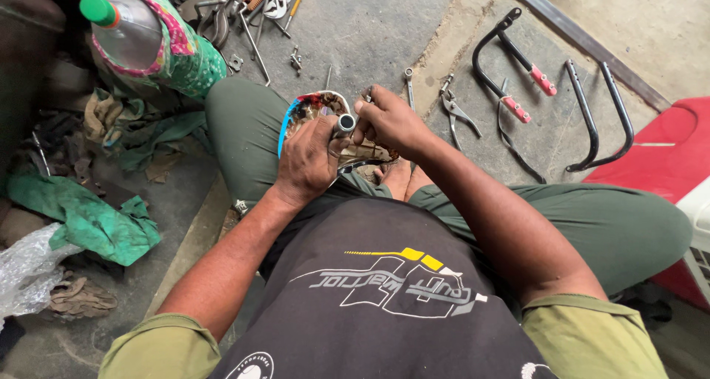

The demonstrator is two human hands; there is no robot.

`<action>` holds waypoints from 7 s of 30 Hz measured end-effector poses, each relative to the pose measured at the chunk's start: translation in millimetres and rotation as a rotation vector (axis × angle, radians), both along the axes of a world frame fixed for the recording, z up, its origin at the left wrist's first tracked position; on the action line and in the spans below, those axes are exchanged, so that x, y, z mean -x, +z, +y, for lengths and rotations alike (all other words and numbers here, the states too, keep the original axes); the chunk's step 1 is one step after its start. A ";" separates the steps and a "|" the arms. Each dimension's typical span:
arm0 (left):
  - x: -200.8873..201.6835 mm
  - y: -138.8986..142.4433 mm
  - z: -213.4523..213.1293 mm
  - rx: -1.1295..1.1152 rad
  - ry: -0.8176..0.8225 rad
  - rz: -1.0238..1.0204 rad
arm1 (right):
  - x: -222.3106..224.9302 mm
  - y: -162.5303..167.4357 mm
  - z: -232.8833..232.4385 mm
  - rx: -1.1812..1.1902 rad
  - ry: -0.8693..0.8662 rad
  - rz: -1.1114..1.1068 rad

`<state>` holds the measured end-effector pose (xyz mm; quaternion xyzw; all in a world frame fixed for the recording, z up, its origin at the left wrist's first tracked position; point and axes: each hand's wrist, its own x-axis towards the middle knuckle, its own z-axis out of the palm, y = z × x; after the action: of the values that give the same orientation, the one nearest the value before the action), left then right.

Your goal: The person sits on the floor and uses pliers to bend and shape two curved metal rods. They then pick up a white plastic component, insert a metal tube into it, and use a wrench to tighten a fitting. The person continues to adjust the assembly with their hands and tools.

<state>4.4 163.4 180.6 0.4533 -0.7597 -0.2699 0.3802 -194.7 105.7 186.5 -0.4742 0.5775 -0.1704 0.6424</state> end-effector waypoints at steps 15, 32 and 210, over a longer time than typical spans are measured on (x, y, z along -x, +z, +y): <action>-4.1 -2.2 3.7 0.013 -0.011 -0.018 | 4.0 -5.1 -8.4 0.002 0.053 0.000; -7.0 -4.0 3.0 -0.008 0.023 -0.002 | -2.7 -3.3 12.4 0.301 0.106 0.081; -22.1 20.8 20.8 -0.258 0.086 -0.090 | -23.3 -29.8 48.0 0.769 0.339 0.288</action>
<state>26.5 184.2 201.4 0.5423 -0.7147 -0.3283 0.2955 -171.5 153.7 156.7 -0.7856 0.4696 -0.1975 0.3511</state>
